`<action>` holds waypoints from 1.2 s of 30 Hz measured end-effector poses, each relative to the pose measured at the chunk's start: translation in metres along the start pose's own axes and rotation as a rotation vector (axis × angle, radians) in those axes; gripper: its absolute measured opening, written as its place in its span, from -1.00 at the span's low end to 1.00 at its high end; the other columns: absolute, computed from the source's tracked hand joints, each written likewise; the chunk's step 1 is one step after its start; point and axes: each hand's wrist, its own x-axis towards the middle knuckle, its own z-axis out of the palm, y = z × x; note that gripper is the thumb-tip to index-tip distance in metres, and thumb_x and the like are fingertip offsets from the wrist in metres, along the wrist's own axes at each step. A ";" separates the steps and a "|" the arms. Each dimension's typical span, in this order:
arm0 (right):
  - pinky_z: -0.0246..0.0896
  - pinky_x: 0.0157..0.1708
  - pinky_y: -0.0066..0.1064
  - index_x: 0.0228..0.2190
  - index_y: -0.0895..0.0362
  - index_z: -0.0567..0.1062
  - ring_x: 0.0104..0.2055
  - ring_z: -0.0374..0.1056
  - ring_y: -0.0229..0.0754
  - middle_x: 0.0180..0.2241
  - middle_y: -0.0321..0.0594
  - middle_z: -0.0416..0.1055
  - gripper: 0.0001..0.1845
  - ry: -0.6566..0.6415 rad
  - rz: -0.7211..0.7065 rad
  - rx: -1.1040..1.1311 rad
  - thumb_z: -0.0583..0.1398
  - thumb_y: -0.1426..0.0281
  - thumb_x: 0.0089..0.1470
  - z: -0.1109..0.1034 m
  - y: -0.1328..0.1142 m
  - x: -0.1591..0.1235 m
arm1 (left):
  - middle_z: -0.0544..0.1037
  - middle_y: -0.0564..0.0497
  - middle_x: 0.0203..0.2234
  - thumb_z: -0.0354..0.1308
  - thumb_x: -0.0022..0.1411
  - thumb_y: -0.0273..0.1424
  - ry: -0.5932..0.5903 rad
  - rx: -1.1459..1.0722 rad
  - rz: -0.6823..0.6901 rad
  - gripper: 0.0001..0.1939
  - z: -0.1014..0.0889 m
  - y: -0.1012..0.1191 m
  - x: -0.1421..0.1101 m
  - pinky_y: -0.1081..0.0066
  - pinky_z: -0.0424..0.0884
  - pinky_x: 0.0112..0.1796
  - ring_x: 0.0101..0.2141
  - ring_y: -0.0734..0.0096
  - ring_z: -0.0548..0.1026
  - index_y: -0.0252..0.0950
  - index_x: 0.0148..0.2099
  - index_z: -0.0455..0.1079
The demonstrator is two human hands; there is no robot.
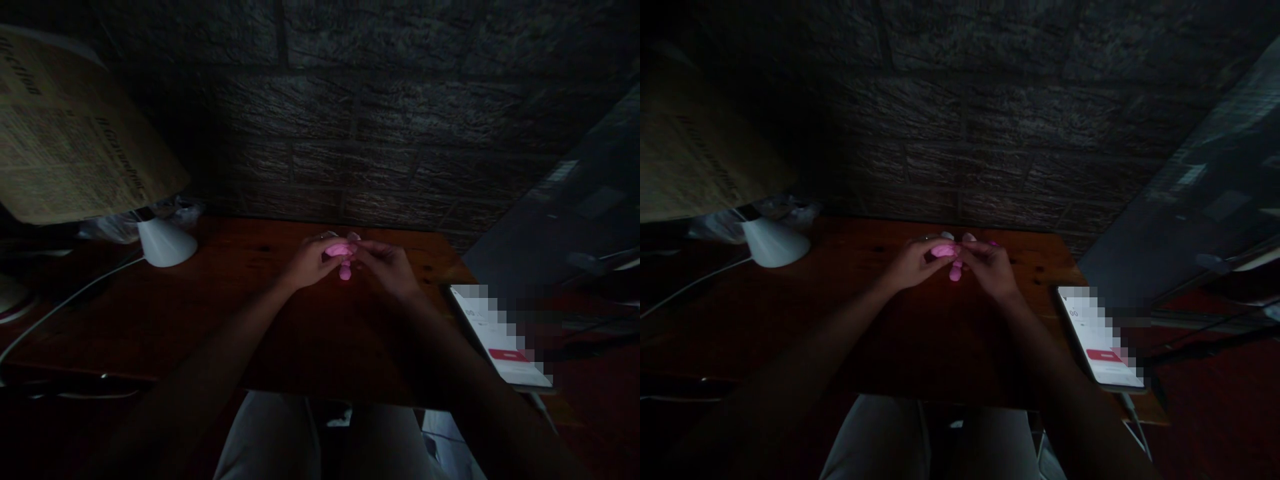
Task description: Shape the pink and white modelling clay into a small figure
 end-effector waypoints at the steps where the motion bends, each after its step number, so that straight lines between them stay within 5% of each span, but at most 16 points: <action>1: 0.46 -0.19 -0.21 -0.34 0.06 0.73 -0.32 0.51 -0.10 -0.38 -0.20 0.64 -0.57 0.011 0.024 0.028 0.42 -0.03 -0.05 0.001 0.000 0.000 | 0.66 -0.11 -0.13 0.32 0.25 -0.42 0.005 0.034 0.023 -0.77 0.001 -0.001 0.000 0.31 0.43 -0.03 -0.12 0.22 0.59 -0.19 -0.03 0.62; 6: 0.49 -0.13 -0.19 -0.35 0.07 0.75 -0.27 0.54 -0.09 -0.35 -0.20 0.66 -0.51 -0.001 0.096 0.159 0.51 -0.02 -0.25 0.000 -0.004 0.000 | 0.65 -0.08 -0.08 0.33 0.26 -0.47 0.068 0.177 0.199 -0.74 0.006 -0.011 -0.001 0.29 0.49 -0.02 -0.07 0.25 0.61 -0.22 0.00 0.58; 13: 0.42 -0.09 -0.19 -0.34 0.05 0.75 -0.30 0.50 -0.14 -0.38 -0.23 0.65 -0.63 -0.023 0.080 0.080 0.50 0.09 -0.18 -0.007 -0.002 0.002 | 0.66 -0.09 -0.14 0.33 0.29 -0.48 0.091 0.272 0.362 -0.77 0.006 -0.014 -0.003 0.35 0.55 -0.09 -0.13 0.31 0.63 -0.29 0.00 0.54; 20: 0.39 -0.11 -0.18 -0.35 0.08 0.73 -0.30 0.50 -0.11 -0.37 -0.22 0.64 -0.67 0.001 0.008 0.018 0.46 0.13 -0.12 -0.008 0.004 0.003 | 0.65 -0.13 -0.02 0.34 0.28 -0.47 0.075 0.297 0.339 -0.65 0.011 -0.016 -0.003 0.30 0.54 -0.01 -0.03 0.27 0.63 -0.27 0.11 0.51; 27: 0.39 -0.17 -0.23 -0.37 0.05 0.73 -0.31 0.49 -0.12 -0.39 -0.24 0.63 -0.71 -0.025 -0.085 -0.024 0.44 0.12 -0.09 -0.005 0.001 0.004 | 0.68 -0.06 -0.20 0.30 0.32 -0.38 0.015 0.402 0.167 -0.75 0.008 -0.007 -0.002 0.36 0.52 -0.21 -0.25 0.29 0.64 -0.22 0.04 0.58; 36: 0.42 -0.27 -0.27 -0.36 0.08 0.71 -0.36 0.47 -0.17 -0.38 -0.20 0.63 -0.73 0.089 -0.029 0.036 0.43 0.19 -0.09 -0.006 0.002 0.005 | 0.68 -0.09 -0.17 0.22 0.38 -0.28 0.022 0.286 0.067 -0.77 0.011 -0.007 -0.001 0.36 0.51 -0.16 -0.19 0.28 0.65 -0.28 0.00 0.52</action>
